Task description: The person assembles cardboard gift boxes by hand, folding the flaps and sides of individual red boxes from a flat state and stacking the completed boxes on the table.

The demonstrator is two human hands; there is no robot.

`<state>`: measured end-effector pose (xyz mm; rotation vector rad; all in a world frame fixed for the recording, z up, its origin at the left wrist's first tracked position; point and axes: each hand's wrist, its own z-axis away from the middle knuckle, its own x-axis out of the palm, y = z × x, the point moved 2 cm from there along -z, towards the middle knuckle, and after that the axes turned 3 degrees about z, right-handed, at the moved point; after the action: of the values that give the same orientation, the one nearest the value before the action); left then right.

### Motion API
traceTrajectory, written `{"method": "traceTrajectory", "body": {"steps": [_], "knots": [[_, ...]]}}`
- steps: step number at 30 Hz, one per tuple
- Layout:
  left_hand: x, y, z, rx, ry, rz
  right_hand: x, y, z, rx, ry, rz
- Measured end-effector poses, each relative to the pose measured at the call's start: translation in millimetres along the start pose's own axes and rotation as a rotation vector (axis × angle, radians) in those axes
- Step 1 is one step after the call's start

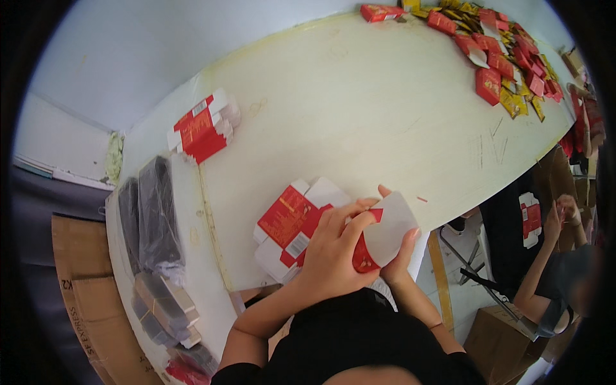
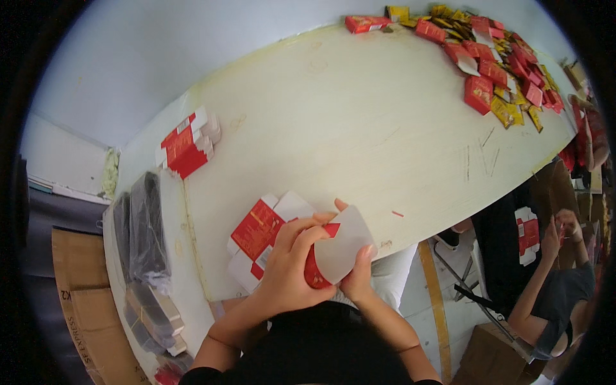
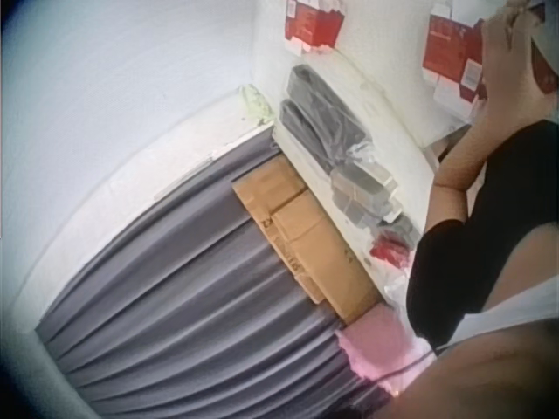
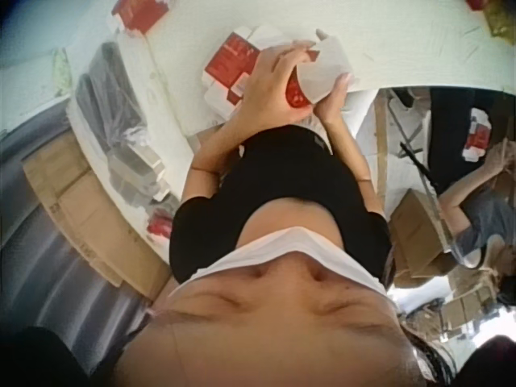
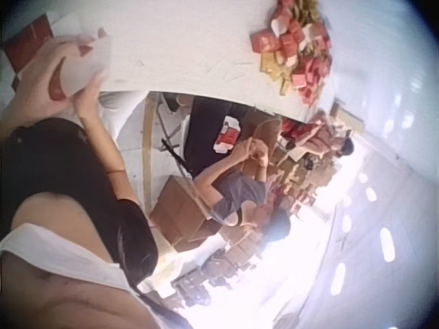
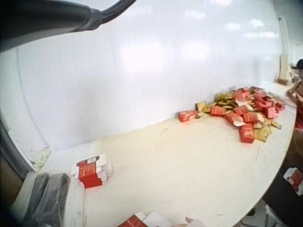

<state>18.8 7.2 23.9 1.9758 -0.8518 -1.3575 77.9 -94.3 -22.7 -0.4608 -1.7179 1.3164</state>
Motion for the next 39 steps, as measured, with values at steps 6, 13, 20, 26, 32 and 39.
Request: {"method": "traceTrajectory", "body": {"steps": [6,13,20,26,32,39], "knots": [[0,-6,0,-0.039,-0.031,-0.022,-1,-1,-7,-0.082,-0.057,0.036],[-5,-5,0,0.010,-0.107,-0.053,3,-20,-5,-0.045,-0.118,-0.128],[-9,-3,-2,0.078,-0.028,-0.083,-4,-32,-1,0.000,-0.253,0.236],[-5,0,-1,0.013,-0.100,-0.169,-10,-57,2,-0.128,-0.483,0.605],[10,3,-1,0.004,-0.127,-0.164,-26,-27,5,0.373,-0.252,-0.239],[19,0,1,0.073,-0.233,-0.159,-25,-34,3,0.396,-0.184,-0.392]]}}
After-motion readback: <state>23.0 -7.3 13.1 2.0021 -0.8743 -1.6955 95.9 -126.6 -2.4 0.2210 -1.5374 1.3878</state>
